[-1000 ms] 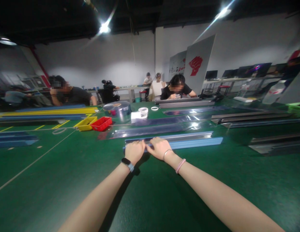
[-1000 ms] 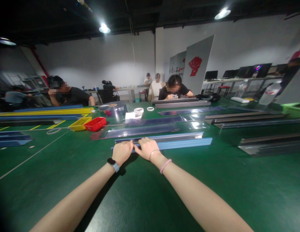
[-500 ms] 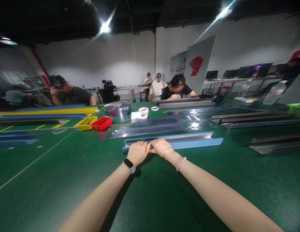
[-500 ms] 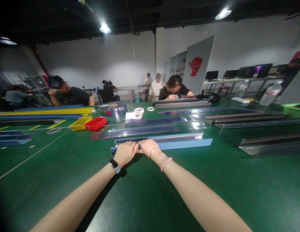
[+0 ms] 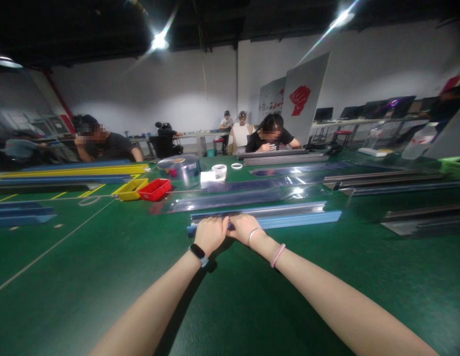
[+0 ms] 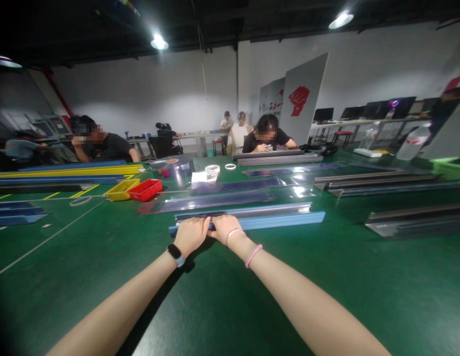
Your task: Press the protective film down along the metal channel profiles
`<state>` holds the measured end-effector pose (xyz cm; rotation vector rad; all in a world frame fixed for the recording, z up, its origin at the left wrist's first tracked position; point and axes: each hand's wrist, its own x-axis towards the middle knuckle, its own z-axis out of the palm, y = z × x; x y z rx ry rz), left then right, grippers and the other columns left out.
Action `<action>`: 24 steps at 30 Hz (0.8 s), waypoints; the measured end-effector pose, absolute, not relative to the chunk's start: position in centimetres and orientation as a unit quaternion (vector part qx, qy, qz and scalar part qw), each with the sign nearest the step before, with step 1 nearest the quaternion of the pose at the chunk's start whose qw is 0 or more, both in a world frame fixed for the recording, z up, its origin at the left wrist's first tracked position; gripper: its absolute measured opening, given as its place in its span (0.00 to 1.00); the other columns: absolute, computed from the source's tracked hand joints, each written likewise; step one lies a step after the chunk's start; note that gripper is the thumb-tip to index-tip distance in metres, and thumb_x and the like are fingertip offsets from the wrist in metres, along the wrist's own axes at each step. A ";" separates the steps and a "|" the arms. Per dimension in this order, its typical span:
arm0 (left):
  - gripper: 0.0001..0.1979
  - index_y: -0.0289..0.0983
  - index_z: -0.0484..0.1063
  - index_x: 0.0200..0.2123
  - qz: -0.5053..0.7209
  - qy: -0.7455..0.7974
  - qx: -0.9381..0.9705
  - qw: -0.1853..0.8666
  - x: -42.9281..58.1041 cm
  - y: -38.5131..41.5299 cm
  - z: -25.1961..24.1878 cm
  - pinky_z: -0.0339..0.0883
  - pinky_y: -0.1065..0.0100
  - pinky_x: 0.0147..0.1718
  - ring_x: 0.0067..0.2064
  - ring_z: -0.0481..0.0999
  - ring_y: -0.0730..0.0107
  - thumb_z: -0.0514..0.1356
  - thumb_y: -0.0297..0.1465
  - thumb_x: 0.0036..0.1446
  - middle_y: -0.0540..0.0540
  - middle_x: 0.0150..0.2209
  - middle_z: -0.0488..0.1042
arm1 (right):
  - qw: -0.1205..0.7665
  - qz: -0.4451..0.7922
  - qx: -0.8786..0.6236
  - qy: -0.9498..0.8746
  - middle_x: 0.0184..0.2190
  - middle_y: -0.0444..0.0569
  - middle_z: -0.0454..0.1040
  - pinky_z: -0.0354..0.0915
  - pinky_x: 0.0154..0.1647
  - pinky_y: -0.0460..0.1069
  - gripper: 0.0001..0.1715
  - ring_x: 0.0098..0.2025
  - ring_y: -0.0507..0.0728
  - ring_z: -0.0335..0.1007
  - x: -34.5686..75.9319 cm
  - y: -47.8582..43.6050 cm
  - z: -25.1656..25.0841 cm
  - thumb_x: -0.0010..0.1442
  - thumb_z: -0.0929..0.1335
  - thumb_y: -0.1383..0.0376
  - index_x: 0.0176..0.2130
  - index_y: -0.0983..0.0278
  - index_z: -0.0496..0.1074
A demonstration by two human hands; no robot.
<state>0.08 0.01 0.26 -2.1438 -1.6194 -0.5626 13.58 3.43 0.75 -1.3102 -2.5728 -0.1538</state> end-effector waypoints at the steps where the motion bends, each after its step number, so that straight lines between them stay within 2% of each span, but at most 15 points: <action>1: 0.22 0.34 0.67 0.24 -0.200 -0.580 -0.766 0.195 0.1 0.0 0.3 0.55 0.67 0.28 0.27 0.69 0.67 0.39 0.36 0.59 0.43 0.24 0.70 | 0.114 -0.048 -0.452 -0.883 0.33 0.50 0.72 0.57 0.36 0.48 0.21 0.35 0.57 0.67 13.6 3.5 0.9 0.53 0.58 0.50 0.34 0.62 0.67; 5: 0.23 0.33 0.67 0.24 -0.198 -0.581 -0.767 0.186 0.2 0.1 0.4 0.56 0.67 0.28 0.28 0.69 0.67 0.39 0.37 0.59 0.42 0.24 0.71 | 0.088 -0.037 -0.461 -0.882 0.34 0.50 0.72 0.57 0.35 0.48 0.21 0.35 0.57 0.67 13.6 3.3 1.3 0.53 0.58 0.50 0.34 0.62 0.68; 11: 0.22 0.33 0.67 0.24 -0.195 -0.576 -0.771 0.190 0.2 -0.1 0.6 0.56 0.68 0.28 0.28 0.69 0.67 0.39 0.37 0.59 0.43 0.24 0.71 | 0.103 -0.077 -0.491 -0.861 0.33 0.54 0.71 0.56 0.39 0.51 0.22 0.37 0.58 0.66 13.2 2.4 1.2 0.53 0.58 0.51 0.36 0.65 0.67; 24: 0.21 0.34 0.66 0.24 -0.194 -0.568 -0.774 0.202 0.1 0.0 0.4 0.55 0.68 0.28 0.28 0.68 0.67 0.39 0.36 0.59 0.43 0.24 0.70 | 0.085 -0.062 -0.496 -0.862 0.33 0.54 0.71 0.56 0.37 0.51 0.22 0.37 0.58 0.66 13.4 2.9 1.0 0.53 0.58 0.50 0.35 0.65 0.66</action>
